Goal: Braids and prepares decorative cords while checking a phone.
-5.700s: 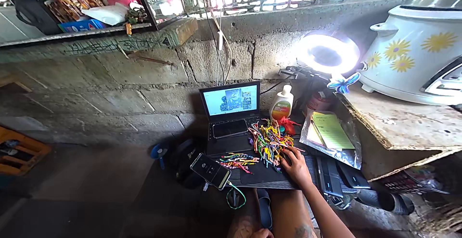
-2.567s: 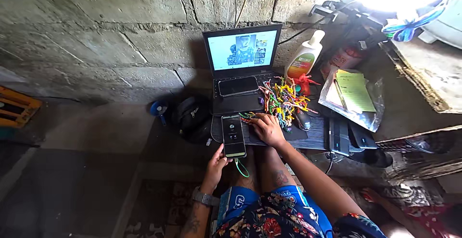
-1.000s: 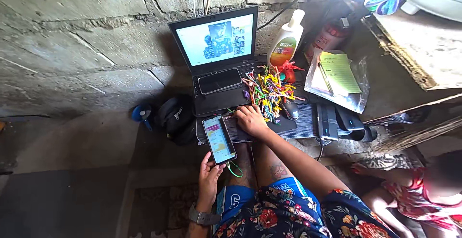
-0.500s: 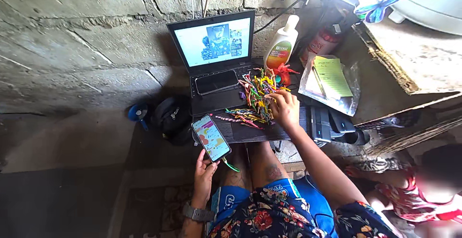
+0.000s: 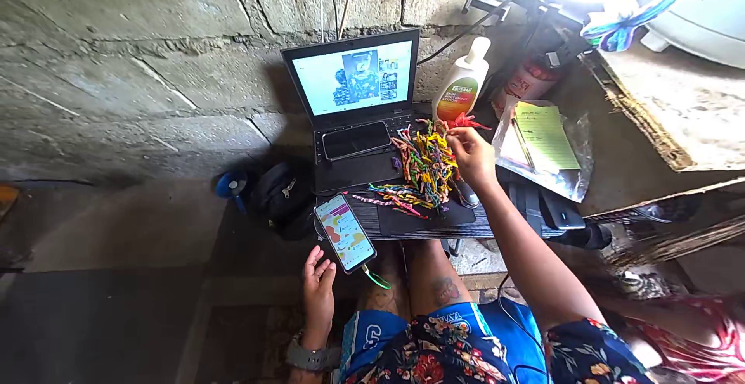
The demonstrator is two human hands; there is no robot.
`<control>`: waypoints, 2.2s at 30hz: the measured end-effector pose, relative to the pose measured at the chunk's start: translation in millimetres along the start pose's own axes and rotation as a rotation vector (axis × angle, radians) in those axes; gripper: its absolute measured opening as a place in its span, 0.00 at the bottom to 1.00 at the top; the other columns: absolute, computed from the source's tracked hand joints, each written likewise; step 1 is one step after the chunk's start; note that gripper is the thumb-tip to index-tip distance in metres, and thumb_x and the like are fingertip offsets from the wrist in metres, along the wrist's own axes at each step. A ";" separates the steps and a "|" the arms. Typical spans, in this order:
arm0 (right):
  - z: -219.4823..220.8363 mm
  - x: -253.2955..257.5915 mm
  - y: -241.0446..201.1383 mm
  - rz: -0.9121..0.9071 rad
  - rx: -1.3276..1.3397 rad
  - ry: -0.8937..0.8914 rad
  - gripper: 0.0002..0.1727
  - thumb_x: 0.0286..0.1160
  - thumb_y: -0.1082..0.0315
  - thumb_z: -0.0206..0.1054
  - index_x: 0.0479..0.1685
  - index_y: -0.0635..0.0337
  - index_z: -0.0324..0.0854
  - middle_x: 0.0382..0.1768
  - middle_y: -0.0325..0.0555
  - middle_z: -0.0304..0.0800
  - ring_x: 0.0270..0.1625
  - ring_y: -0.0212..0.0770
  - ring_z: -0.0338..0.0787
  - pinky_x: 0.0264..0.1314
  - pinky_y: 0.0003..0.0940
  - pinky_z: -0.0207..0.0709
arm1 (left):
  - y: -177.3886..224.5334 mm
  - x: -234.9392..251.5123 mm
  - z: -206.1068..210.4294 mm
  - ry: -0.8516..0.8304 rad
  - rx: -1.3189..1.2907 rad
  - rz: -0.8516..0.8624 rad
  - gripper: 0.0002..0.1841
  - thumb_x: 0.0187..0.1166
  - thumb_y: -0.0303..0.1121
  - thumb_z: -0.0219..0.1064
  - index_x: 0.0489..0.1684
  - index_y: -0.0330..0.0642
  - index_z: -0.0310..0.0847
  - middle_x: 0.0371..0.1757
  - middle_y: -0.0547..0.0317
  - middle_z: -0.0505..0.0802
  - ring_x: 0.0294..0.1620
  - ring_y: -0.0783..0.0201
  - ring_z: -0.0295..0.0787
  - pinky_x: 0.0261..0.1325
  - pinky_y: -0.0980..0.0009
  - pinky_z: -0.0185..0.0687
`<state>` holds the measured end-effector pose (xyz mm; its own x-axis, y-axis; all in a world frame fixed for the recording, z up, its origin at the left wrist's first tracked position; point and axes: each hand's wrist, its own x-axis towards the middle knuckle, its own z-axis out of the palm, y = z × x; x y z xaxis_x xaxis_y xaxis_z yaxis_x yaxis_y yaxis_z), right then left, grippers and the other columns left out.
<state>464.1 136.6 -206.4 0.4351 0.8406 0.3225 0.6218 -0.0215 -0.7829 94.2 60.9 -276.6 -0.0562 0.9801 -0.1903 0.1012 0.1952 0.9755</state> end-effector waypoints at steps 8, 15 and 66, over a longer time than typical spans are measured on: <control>28.9 0.7 16.2 0.021 -0.361 -0.152 0.14 0.83 0.67 0.64 0.57 0.65 0.87 0.54 0.64 0.90 0.59 0.67 0.89 0.59 0.67 0.79 | 6.1 -6.0 4.2 -0.008 0.022 0.149 0.34 0.76 0.31 0.60 0.83 0.24 0.59 0.83 0.31 0.70 0.79 0.56 0.73 0.72 0.67 0.76; 11.9 1.7 9.8 0.034 -0.128 -0.058 0.14 0.80 0.69 0.65 0.57 0.67 0.86 0.54 0.61 0.92 0.56 0.58 0.92 0.62 0.60 0.81 | 21.4 -12.9 9.9 -0.047 -0.082 0.227 0.25 0.78 0.26 0.57 0.72 0.19 0.67 0.74 0.37 0.78 0.75 0.66 0.77 0.72 0.74 0.77; 7.6 -222.7 -78.4 -0.080 0.636 -0.712 0.09 0.82 0.67 0.67 0.53 0.57 0.73 0.37 0.27 0.90 0.38 0.15 0.86 0.44 0.13 0.81 | 25.2 -74.3 24.5 -0.449 -0.095 0.564 0.07 0.81 0.29 0.68 0.42 0.31 0.86 0.45 0.57 0.88 0.45 0.78 0.87 0.52 0.82 0.86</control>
<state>313.4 -44.8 -220.8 -0.2213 0.9632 0.1527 0.0714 0.1722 -0.9825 125.2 -6.1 -240.6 0.3943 0.8547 0.3376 -0.0934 -0.3282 0.9400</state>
